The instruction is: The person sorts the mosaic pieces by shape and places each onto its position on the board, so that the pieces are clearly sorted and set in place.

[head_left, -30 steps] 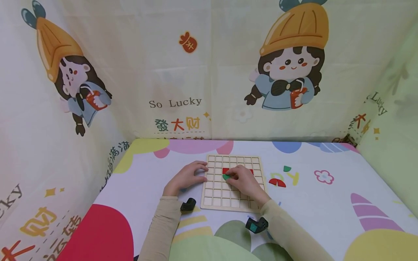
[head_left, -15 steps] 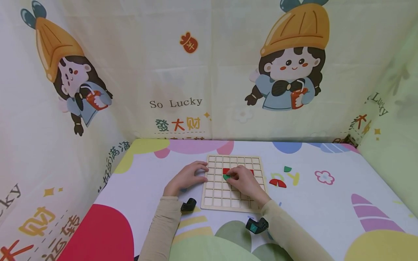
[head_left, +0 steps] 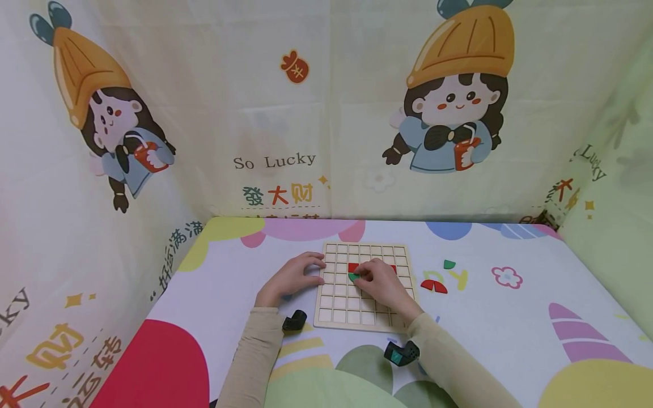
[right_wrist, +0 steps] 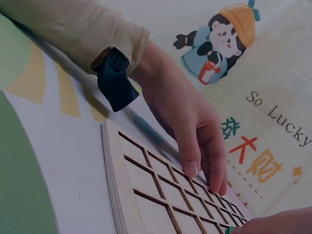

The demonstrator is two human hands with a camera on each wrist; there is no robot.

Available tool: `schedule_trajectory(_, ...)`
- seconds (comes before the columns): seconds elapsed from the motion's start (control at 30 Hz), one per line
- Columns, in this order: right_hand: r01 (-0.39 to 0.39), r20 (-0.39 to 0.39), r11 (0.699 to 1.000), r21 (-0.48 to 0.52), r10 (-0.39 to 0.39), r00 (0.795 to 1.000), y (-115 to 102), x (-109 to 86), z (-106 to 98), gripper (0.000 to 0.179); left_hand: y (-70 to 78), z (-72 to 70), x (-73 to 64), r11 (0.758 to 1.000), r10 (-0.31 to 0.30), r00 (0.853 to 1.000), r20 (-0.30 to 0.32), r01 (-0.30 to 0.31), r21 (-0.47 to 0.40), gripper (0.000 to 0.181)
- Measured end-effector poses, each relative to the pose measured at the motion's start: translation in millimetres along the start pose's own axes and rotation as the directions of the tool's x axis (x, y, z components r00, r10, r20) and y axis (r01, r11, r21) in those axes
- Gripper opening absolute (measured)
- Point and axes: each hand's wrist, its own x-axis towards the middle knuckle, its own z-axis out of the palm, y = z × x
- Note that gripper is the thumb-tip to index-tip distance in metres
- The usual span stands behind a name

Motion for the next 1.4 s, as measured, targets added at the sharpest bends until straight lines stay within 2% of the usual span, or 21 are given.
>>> schedule_trajectory(0.2, -0.002, -0.004, 1.000, 0.008, 0.002, 1.000, 1.9, -1.1, -0.6, 0.012, -0.4, 0.4, 0.3, 1.000, 0.006, 1.000, -0.002, -0.006, 0.004, 0.036)
schedule_trajectory(0.37, -0.037, -0.001, 0.999, 0.017, 0.037, 0.999, 4.4, -2.1, -5.1, 0.015, -0.9, 0.2, 0.9, 1.000, 0.010, 1.000, -0.001, -0.010, 0.010, 0.035)
schedule_trajectory(0.53, -0.084, -0.019, 0.995, 0.061, 0.085, 0.996, 7.6, -4.9, -16.0, 0.022, -1.1, 0.0, 0.9, 1.000, 0.011, 1.000, -0.004, -0.011, -0.005, 0.034)
schedule_trajectory(0.67, -0.079, -0.027, 0.995, 0.067, 0.081, 0.996, 14.4, -9.1, -27.2, 0.026, -2.5, 0.6, 0.5, 1.000, 0.009, 1.000, -0.005, -0.010, -0.012, 0.035)
schedule_trajectory(0.87, -0.119, -0.038, 0.990, 0.077, 0.123, 0.992, 28.3, -17.7, -49.0, 0.032, -4.1, 1.3, 0.8, 1.000, 0.014, 1.000, -0.006, -0.014, -0.005, 0.035)
schedule_trajectory(1.17, -0.150, -0.094, 0.988, 0.040, 0.153, 0.984, 56.7, -30.2, -94.0, 0.043, -2.7, 0.4, 0.9, 1.000, 0.007, 1.000, -0.004, -0.007, -0.009, 0.035)
schedule_trajectory(1.4, -0.265, -0.138, 0.964, 0.019, 0.265, 0.954, 82.2, -43.1, -125.1, 0.053, -3.2, 0.8, 0.2, 1.000, 0.002, 1.000, -0.002, -0.002, -0.012, 0.037)
